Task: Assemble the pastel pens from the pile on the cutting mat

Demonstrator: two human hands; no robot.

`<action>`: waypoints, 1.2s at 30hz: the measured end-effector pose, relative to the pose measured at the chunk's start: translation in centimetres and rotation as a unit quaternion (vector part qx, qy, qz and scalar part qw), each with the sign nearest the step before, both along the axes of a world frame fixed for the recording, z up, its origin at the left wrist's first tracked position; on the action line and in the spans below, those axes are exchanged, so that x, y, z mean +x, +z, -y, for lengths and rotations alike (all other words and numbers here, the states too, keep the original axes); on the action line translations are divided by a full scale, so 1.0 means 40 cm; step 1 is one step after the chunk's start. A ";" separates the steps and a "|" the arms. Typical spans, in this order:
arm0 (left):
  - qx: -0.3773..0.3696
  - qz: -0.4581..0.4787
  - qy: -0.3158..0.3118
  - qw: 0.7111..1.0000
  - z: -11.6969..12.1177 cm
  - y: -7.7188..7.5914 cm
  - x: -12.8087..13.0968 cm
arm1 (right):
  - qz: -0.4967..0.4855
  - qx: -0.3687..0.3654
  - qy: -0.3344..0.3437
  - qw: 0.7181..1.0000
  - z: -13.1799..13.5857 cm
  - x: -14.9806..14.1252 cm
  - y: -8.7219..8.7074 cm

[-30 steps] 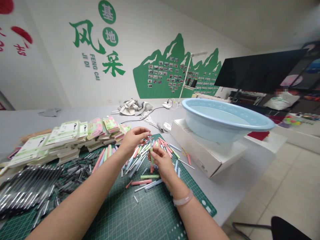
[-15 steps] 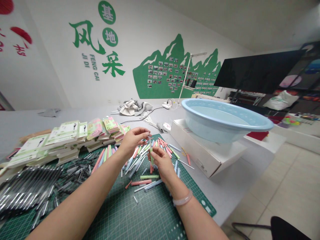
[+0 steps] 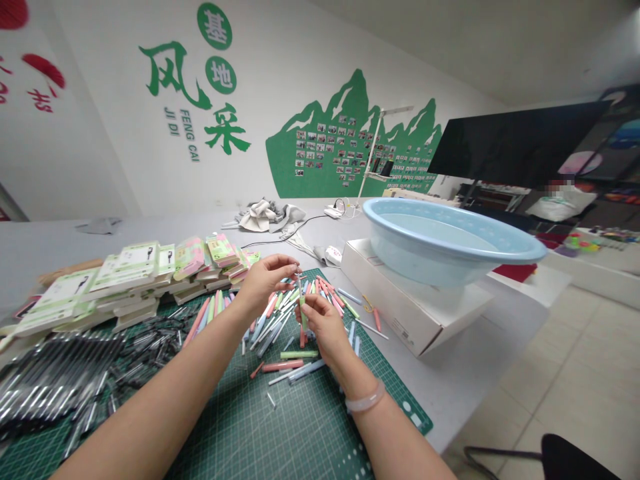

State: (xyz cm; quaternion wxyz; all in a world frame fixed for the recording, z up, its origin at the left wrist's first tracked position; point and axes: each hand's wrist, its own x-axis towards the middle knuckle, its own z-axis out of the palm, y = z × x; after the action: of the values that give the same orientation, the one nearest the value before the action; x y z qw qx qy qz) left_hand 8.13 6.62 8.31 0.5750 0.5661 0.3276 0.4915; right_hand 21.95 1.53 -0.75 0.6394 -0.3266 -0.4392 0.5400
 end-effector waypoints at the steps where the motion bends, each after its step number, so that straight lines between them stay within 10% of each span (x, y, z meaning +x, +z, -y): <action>1: 0.000 0.000 0.001 1.000 0.001 0.000 0.000 | -0.001 0.000 0.000 1.000 -0.001 0.000 -0.002; 36: 0.038 -0.084 0.007 0.996 0.013 -0.027 0.008 | -0.062 -0.068 0.055 0.994 0.026 -0.005 0.032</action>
State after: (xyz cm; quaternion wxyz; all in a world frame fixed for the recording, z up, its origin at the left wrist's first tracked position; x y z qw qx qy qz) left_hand 8.45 6.08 7.24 0.5203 0.6244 0.3596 0.4585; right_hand 21.75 0.50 0.52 0.6113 -0.3104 -0.3782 0.6221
